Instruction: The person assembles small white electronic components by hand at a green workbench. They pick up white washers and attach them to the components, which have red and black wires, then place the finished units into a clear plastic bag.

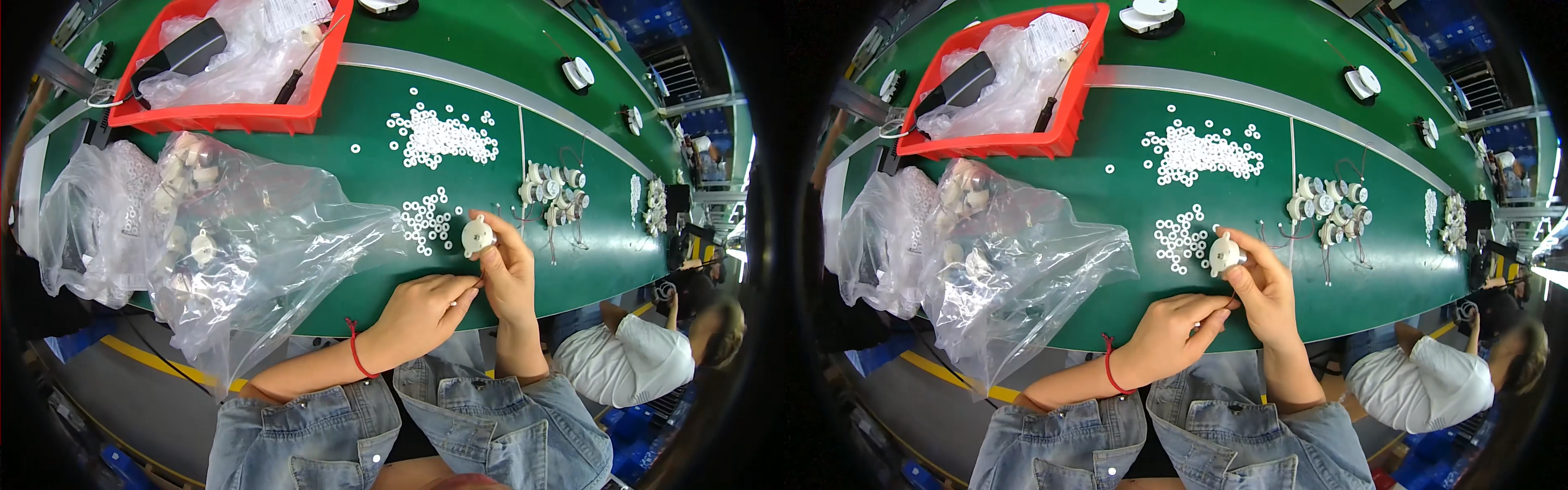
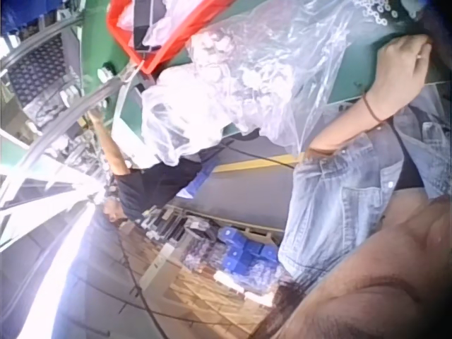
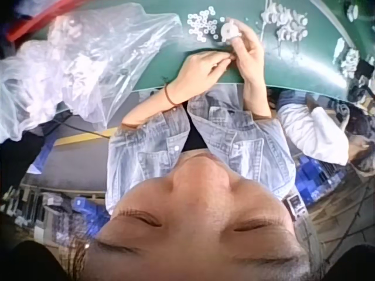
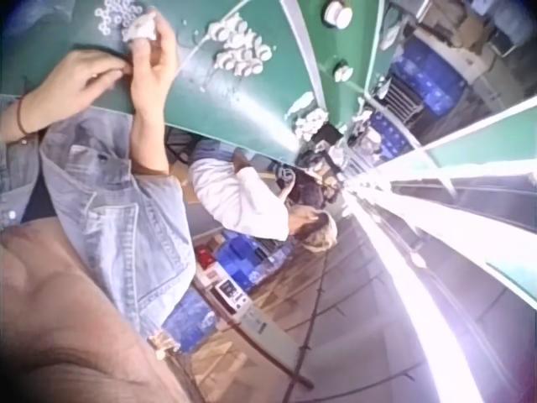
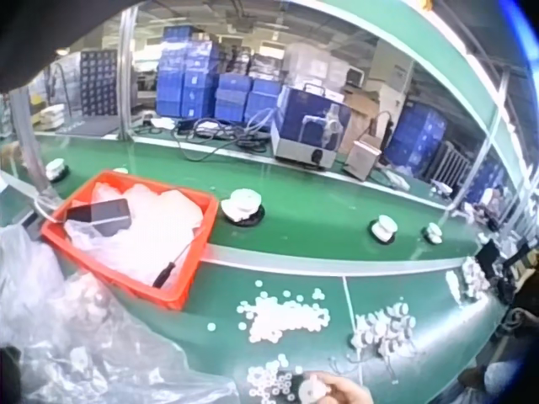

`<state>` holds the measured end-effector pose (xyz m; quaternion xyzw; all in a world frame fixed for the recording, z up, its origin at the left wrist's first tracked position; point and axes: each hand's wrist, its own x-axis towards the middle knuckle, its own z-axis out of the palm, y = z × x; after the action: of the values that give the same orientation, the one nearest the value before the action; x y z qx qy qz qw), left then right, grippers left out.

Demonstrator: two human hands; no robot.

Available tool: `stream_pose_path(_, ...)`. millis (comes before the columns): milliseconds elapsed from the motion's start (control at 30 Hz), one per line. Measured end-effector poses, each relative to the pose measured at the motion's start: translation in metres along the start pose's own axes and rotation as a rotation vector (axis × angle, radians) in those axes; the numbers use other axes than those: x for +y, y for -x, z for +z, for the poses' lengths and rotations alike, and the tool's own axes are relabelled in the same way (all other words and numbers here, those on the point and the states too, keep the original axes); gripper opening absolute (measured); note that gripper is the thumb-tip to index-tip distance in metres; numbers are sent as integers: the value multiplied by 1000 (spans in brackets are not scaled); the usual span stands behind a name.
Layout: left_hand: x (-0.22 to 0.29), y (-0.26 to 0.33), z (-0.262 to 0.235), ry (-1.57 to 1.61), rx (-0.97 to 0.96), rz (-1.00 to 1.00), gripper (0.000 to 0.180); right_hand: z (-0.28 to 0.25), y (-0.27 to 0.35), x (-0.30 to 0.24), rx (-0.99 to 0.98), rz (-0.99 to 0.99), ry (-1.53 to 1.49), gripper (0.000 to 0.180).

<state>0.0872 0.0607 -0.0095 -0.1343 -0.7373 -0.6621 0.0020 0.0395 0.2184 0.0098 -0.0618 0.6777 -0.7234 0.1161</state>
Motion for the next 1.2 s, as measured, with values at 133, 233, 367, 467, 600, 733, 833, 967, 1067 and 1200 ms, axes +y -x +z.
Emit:
stream_pose_path(133, 2, 0, -2, -14, -16, 1, 17, 1, -3, -1, 54, -27, 174, 44)
stream_pose_path(233, 1, 0, -3, -33, -17, 6, 16, 9, -4, 1, 125, -91, 276, 35)
stream_pose_path(367, 0, 0, -2, -60, -3, 5, 16, 2, -9, 12, 125, -181, 404, 24)
stream_pose_path(467, 2, 0, -4, -66, 9, -33, 16, -12, -16, 20, 94, -209, 497, 23)
stream_pose_path(600, 1, 0, -4, -56, 34, -31, 15, -24, -26, 19, 51, -231, 692, 24)
stream_pose_path(733, -1, 0, -3, -73, 26, -20, 14, -8, -36, 8, 101, -249, 724, 19)
stream_pose_path(833, -3, 1, -2, -64, 30, -14, 14, -8, -40, 7, 101, -172, 761, 16)
stream_pose_path(967, -5, 1, -2, -61, 35, -5, 13, -18, -48, 13, 139, -91, 676, 21)
stream_pose_path(1067, -6, 1, 0, -52, 59, 9, 13, -11, -53, 8, 159, -90, 574, 21)
stream_pose_path(1200, -4, 2, -2, -31, 60, 0, 14, -20, -51, 10, 125, -69, 633, 20)
